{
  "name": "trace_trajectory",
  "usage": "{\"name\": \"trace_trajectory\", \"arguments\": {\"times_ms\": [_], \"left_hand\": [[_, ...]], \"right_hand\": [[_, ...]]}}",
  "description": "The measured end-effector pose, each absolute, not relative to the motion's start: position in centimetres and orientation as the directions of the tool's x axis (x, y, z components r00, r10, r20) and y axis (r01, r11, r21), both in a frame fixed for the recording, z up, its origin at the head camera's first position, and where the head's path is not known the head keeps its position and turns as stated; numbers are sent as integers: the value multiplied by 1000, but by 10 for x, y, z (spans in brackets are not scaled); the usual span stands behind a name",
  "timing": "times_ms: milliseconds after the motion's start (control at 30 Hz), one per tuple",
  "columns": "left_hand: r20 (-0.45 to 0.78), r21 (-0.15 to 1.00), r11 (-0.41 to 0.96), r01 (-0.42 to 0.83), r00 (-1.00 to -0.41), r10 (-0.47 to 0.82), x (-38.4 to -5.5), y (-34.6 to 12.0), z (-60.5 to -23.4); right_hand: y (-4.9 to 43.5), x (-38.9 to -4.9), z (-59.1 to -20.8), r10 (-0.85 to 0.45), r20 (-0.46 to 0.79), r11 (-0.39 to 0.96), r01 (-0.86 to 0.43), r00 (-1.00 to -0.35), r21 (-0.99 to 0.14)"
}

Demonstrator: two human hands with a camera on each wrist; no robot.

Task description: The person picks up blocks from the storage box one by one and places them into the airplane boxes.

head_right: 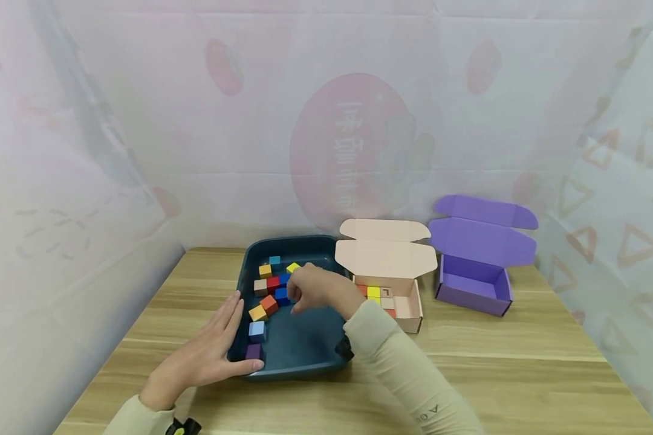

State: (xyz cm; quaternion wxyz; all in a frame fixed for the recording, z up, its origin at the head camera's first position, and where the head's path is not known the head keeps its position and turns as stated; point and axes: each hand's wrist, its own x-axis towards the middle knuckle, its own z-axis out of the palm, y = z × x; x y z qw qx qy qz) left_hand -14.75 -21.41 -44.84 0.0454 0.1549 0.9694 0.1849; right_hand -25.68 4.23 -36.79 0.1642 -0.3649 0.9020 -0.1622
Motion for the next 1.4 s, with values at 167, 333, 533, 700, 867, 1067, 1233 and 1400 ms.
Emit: {"name": "trace_trajectory", "arguments": {"times_ms": [167, 333, 533, 700, 867, 1067, 1233, 1400], "left_hand": [[-23, 383, 877, 290, -946, 323, -148, -215, -450], [-16, 393, 870, 299, -943, 331, -148, -216, -452], [-17, 403, 866, 297, -943, 331, -149, -215, -451], [-39, 403, 869, 287, -943, 329, -149, -213, -450], [-29, 404, 866, 295, -942, 334, -148, -212, -450], [-20, 400, 862, 310, -938, 347, -147, -213, -450], [-16, 405, 858, 316, -936, 352, -147, -213, -451], [-15, 405, 858, 317, -935, 353, -148, -214, -452]], "right_hand": [[23, -256, -372, -733, -198, 668, -634, -651, -389], [6, -258, -377, -759, -228, 644, -652, -610, -399], [-10, -257, -387, -757, -258, 652, -670, -601, -354], [-21, -257, -395, -741, -293, 671, -675, -604, -307], [-30, -256, -397, -726, -312, 687, -663, -613, -297], [-39, -256, -399, -717, -330, 695, -671, -614, -260], [-45, -256, -400, -706, -341, 702, -679, -621, -216], [-50, -256, -400, -698, -354, 704, -688, -622, -180]]}}
